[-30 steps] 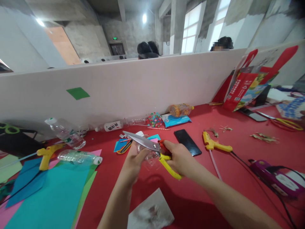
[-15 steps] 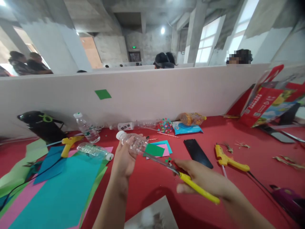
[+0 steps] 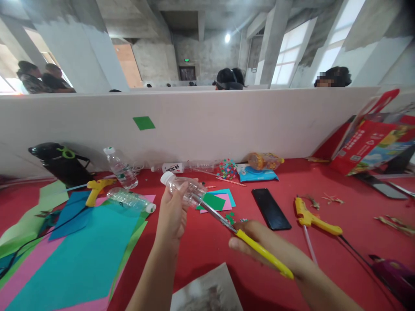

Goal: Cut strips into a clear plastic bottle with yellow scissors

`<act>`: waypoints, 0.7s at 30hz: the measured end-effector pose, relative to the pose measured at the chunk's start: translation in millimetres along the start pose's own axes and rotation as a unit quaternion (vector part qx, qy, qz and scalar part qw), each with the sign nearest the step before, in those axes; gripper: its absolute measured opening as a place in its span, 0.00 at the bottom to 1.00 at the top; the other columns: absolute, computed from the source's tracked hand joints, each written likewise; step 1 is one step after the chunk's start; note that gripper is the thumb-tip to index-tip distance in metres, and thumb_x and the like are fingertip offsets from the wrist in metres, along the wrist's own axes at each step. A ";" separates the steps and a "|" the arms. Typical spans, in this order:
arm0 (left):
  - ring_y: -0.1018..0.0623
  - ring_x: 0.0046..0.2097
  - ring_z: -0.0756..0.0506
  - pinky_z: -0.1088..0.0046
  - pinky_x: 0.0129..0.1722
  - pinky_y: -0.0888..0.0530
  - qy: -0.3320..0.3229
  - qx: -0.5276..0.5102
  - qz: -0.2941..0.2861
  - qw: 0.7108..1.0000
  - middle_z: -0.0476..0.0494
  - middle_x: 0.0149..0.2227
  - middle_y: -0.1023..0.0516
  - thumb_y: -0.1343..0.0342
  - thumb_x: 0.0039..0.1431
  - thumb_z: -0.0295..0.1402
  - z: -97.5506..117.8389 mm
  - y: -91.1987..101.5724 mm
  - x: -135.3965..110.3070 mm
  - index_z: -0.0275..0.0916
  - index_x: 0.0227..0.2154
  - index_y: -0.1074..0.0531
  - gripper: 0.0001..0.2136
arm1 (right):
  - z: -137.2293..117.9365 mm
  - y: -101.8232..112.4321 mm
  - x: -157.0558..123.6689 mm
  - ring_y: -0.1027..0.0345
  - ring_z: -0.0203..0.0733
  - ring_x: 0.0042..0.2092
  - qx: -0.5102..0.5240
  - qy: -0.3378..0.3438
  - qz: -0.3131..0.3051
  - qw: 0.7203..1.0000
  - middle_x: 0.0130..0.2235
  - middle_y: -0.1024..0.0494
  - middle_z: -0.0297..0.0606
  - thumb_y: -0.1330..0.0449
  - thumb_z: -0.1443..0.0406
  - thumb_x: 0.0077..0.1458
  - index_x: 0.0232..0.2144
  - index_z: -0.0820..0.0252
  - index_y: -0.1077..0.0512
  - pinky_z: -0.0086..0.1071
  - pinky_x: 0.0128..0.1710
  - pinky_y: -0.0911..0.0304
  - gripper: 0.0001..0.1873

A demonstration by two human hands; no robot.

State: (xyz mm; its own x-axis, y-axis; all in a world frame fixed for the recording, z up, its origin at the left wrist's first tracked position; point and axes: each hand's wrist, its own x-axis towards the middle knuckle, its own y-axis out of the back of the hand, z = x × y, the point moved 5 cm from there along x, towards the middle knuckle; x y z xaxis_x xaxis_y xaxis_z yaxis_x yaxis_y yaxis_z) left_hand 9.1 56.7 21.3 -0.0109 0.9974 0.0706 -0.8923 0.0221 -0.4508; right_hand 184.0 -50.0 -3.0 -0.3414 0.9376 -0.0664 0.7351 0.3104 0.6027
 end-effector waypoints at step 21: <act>0.21 0.32 0.49 0.79 0.24 0.34 -0.008 0.032 0.007 0.999 0.44 0.36 0.19 0.40 0.54 0.36 3.7 1.7 0.3 0.38 0.37 0.28 0.10 | 1.5 -2.6 -0.2 0.51 0.33 0.27 -0.011 -0.019 0.000 1.000 0.25 0.41 0.27 0.50 0.44 0.61 0.25 0.59 0.40 0.27 0.23 0.53 0.26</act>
State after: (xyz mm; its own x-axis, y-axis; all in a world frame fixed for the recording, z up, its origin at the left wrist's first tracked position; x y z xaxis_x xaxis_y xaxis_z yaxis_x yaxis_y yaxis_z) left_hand 5.9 56.8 23.8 -0.0302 0.9964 0.0787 -0.9192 0.0033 -0.3939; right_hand 183.1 -50.8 -5.8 -0.3198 0.9426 -0.0960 0.7215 0.3079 0.6202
